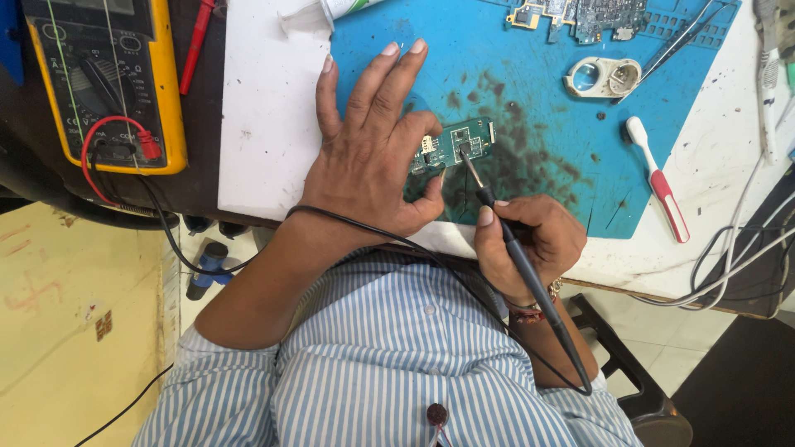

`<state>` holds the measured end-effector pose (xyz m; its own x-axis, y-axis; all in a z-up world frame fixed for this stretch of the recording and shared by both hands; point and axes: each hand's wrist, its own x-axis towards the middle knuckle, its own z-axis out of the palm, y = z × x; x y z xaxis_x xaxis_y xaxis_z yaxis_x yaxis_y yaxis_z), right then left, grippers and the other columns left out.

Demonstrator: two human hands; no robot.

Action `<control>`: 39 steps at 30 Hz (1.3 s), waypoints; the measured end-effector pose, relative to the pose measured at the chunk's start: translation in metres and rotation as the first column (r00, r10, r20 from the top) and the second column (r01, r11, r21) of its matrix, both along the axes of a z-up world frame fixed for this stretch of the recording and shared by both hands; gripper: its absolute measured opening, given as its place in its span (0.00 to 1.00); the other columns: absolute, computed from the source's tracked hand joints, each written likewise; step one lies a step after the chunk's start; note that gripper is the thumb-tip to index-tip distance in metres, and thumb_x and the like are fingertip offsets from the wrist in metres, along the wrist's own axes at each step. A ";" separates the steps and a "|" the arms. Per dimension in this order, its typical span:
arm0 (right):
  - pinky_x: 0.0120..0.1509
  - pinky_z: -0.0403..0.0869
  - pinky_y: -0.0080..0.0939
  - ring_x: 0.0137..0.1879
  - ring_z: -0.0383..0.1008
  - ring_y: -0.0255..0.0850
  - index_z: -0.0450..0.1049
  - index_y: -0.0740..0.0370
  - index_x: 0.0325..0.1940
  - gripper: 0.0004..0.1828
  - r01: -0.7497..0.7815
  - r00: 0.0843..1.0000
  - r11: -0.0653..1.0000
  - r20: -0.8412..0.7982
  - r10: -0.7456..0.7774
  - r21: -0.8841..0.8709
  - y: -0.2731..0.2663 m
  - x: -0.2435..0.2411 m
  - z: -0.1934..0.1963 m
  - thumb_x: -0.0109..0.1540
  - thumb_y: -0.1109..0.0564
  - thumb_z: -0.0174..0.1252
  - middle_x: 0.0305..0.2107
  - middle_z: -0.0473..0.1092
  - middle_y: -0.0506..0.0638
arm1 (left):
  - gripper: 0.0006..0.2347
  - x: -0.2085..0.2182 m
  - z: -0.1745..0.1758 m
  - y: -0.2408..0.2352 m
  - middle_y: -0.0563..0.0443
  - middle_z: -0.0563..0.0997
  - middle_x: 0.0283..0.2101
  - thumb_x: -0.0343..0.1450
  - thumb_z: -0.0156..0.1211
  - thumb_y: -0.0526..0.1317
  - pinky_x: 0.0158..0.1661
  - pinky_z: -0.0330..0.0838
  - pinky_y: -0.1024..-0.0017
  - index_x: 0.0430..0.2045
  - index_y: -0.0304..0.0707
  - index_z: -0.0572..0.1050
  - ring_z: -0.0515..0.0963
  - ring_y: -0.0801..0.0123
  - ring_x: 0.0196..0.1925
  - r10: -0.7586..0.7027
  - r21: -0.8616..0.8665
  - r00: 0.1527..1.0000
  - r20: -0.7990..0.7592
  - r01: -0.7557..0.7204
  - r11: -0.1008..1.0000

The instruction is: The person applies a liquid substance from a yellow bottle onto a small green circuit board using a dropper. They then use a soldering iron to heat and manipulate components on the board, occasionally using tweezers to adjust parts. The task involves precise hand movements on a cluttered workbench.

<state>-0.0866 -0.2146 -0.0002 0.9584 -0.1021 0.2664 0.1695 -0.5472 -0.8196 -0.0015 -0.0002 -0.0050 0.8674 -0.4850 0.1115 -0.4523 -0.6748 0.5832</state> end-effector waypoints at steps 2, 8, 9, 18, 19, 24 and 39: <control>0.30 0.67 0.30 0.25 0.72 0.32 0.72 0.67 0.37 0.09 -0.007 1.000 1.000 0.003 0.007 -0.002 0.000 0.000 0.000 0.60 0.66 0.67 0.28 0.73 0.52 | 0.17 0.000 0.000 0.000 0.36 0.53 0.77 0.66 0.69 0.49 0.73 0.28 0.35 0.43 0.41 0.74 0.47 0.51 0.80 -0.001 -0.003 1.000 -0.001 0.001 1.000; 0.29 0.67 0.30 0.27 0.72 0.34 0.72 0.67 0.36 0.09 -0.022 0.999 1.000 0.028 0.023 -0.021 0.002 0.003 0.002 0.59 0.66 0.67 0.27 0.73 0.53 | 0.17 0.001 0.003 0.000 0.36 0.53 0.77 0.66 0.69 0.49 0.73 0.28 0.35 0.42 0.41 0.75 0.47 0.51 0.80 0.000 -0.006 1.000 -0.010 0.000 1.000; 0.28 0.67 0.30 0.26 0.72 0.34 0.71 0.67 0.36 0.09 -0.027 0.999 0.999 0.038 0.028 -0.024 0.002 0.004 0.001 0.59 0.66 0.67 0.27 0.73 0.53 | 0.17 0.001 0.003 -0.001 0.36 0.53 0.77 0.66 0.69 0.49 0.73 0.28 0.35 0.42 0.41 0.75 0.47 0.51 0.80 0.000 -0.005 1.000 -0.011 0.000 1.000; 0.27 0.66 0.30 0.26 0.71 0.34 0.71 0.66 0.35 0.09 -0.037 0.997 0.998 0.063 0.041 -0.056 0.002 0.006 0.001 0.58 0.66 0.66 0.26 0.74 0.53 | 0.17 0.001 0.003 0.000 0.36 0.53 0.77 0.66 0.69 0.49 0.73 0.28 0.35 0.42 0.41 0.75 0.47 0.50 0.80 -0.001 -0.005 1.000 -0.004 0.001 1.000; 0.27 0.66 0.30 0.25 0.71 0.33 0.71 0.66 0.35 0.09 -0.037 0.997 0.998 0.072 0.041 -0.054 0.002 0.006 0.001 0.57 0.66 0.66 0.26 0.74 0.53 | 0.17 0.001 0.003 0.000 0.36 0.53 0.77 0.66 0.69 0.49 0.73 0.28 0.35 0.42 0.41 0.75 0.47 0.51 0.80 -0.001 -0.005 1.000 -0.001 0.001 1.000; 0.28 0.66 0.30 0.26 0.71 0.34 0.71 0.66 0.36 0.09 -0.034 0.998 0.998 0.055 0.037 -0.045 0.002 0.004 0.002 0.58 0.67 0.66 0.26 0.73 0.52 | 0.17 0.001 0.002 0.000 0.36 0.53 0.77 0.66 0.69 0.49 0.73 0.28 0.35 0.42 0.41 0.75 0.48 0.51 0.80 0.002 -0.010 1.000 0.001 -0.002 1.000; 0.31 0.67 0.29 0.26 0.72 0.32 0.73 0.66 0.37 0.08 0.011 0.999 0.999 -0.037 -0.010 0.042 0.002 0.001 0.002 0.60 0.66 0.67 0.28 0.74 0.51 | 0.17 0.000 0.001 0.000 0.36 0.53 0.77 0.66 0.69 0.48 0.73 0.28 0.35 0.43 0.41 0.74 0.48 0.50 0.80 0.004 -0.012 1.000 0.006 -0.003 1.000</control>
<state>-0.0856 -0.2130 0.0017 0.9663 -0.1227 0.2262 0.1332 -0.5137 -0.8476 -0.0017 -0.0006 -0.0039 0.8683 -0.4806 0.1224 -0.4535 -0.6695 0.5883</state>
